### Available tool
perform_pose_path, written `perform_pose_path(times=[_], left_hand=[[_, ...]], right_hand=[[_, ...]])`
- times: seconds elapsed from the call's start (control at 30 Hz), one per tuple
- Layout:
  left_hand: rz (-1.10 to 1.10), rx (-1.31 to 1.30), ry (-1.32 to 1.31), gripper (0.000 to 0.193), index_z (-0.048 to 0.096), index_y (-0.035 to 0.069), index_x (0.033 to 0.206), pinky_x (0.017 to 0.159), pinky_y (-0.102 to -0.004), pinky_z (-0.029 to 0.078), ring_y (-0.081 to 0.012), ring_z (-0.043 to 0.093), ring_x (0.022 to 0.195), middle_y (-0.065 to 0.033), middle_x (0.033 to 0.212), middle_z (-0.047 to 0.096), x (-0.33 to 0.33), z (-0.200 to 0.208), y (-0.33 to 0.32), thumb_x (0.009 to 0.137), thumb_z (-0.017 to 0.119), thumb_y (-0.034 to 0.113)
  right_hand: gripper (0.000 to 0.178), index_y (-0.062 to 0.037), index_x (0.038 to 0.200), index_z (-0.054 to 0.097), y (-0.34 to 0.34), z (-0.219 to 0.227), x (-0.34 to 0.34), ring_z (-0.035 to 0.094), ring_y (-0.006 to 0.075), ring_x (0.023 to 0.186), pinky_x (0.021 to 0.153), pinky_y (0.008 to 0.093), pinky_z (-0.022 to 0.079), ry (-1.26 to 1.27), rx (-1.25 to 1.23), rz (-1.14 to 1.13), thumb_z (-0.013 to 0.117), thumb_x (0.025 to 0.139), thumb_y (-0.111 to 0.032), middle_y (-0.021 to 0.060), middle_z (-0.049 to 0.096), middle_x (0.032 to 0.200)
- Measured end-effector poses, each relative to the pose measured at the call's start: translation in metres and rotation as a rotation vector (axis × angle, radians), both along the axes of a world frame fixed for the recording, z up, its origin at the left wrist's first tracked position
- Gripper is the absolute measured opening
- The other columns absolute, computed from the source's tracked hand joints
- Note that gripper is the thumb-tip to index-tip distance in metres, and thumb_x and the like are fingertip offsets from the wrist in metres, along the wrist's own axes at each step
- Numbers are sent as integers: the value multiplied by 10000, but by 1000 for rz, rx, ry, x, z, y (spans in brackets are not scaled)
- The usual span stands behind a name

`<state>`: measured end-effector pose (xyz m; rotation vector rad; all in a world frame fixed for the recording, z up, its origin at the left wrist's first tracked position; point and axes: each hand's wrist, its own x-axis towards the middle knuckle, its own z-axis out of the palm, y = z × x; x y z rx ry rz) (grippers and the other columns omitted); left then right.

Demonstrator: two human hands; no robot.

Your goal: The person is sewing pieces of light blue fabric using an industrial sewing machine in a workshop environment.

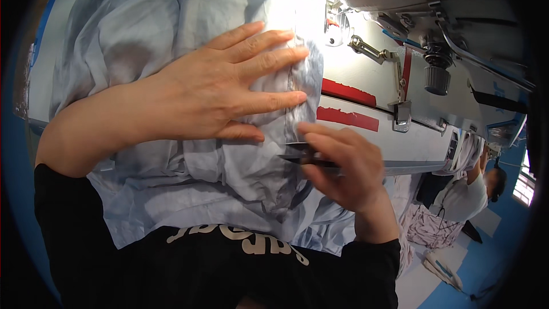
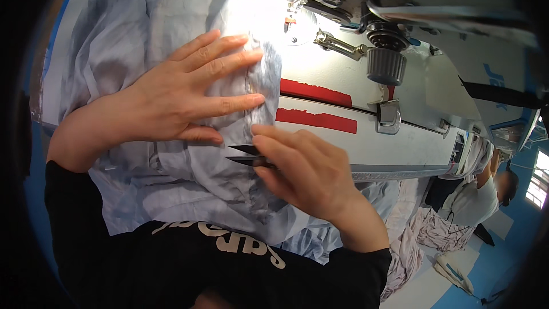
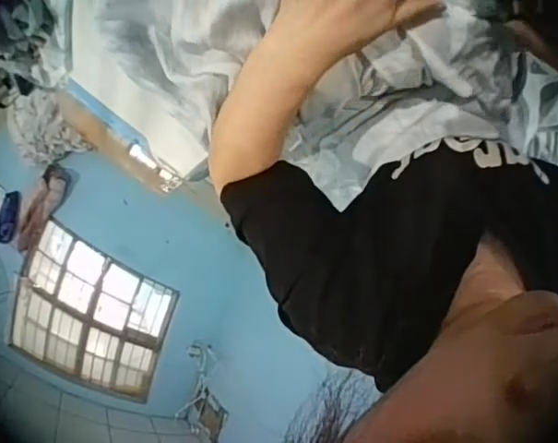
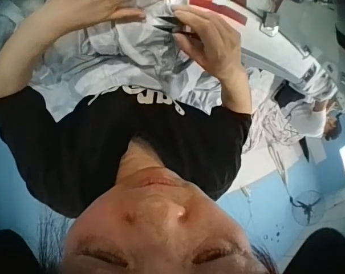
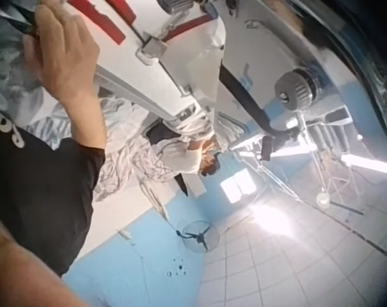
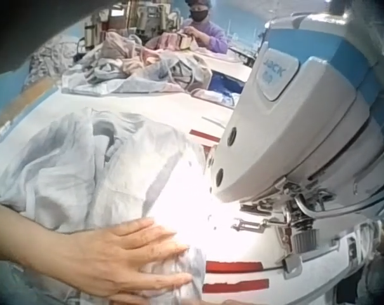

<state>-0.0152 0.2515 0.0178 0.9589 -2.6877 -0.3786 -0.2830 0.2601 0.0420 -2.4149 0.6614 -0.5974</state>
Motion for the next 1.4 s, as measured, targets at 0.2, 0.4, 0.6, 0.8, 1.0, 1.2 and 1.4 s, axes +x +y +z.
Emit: perform_pose_path(times=[0.2, 0.4, 0.6, 0.8, 1.0, 1.2, 1.4], left_hand=[[-212, -245, -20, 555, 562, 185, 1298, 1140, -469, 299, -260, 410, 1335, -67, 1416, 459, -2, -8, -2, 783, 733, 300], [-189, 16, 60, 607, 518, 292, 1325, 1151, -556, 238, -296, 337, 1401, -77, 1499, 383, -2, -3, 6, 771, 741, 403], [-203, 95, -2, 668, 483, 346, 1338, 1163, -579, 199, -319, 271, 1431, -79, 1536, 318, -2, 3, 6, 732, 730, 483], [-198, 101, 3, 671, 487, 344, 1333, 1167, -578, 190, -324, 265, 1433, -83, 1534, 319, -2, 2, 7, 725, 732, 488], [-196, 111, 16, 666, 497, 337, 1323, 1173, -574, 181, -323, 267, 1432, -84, 1526, 331, -2, 2, 7, 720, 739, 479], [-192, 123, 18, 670, 500, 337, 1322, 1173, -575, 178, -324, 273, 1430, -86, 1519, 344, -2, 3, 7, 713, 745, 475], [-194, 127, 21, 670, 501, 334, 1320, 1173, -576, 177, -324, 274, 1430, -88, 1518, 346, -2, 3, 7, 713, 743, 477]], right_hand=[[431, -10, 1113, 584, 3, -7, -6, 639, 199, 692, 603, 285, 517, 71, -119, -72, 744, 713, 10, 138, 699, 1096], [426, -8, 1104, 620, -1, -2, -8, 637, 219, 681, 604, 289, 520, 106, -116, -203, 752, 700, 20, 116, 702, 1009], [420, -20, 1084, 653, -1, 2, -1, 659, 225, 703, 619, 299, 532, 187, -303, -160, 777, 683, 4, 117, 700, 948], [399, -17, 1071, 662, 0, 4, 1, 662, 221, 705, 627, 297, 534, 210, -299, -173, 776, 690, 5, 112, 704, 939], [376, -12, 1055, 664, -1, 5, 0, 662, 209, 704, 616, 289, 532, 212, -333, -147, 773, 696, 10, 111, 708, 942], [360, -14, 1031, 665, -3, 7, 1, 662, 206, 693, 614, 283, 532, 235, -342, -121, 776, 689, 11, 101, 710, 929], [361, -13, 1030, 667, 0, 7, 1, 669, 211, 702, 617, 284, 532, 224, -322, -150, 774, 687, 17, 109, 712, 928]])
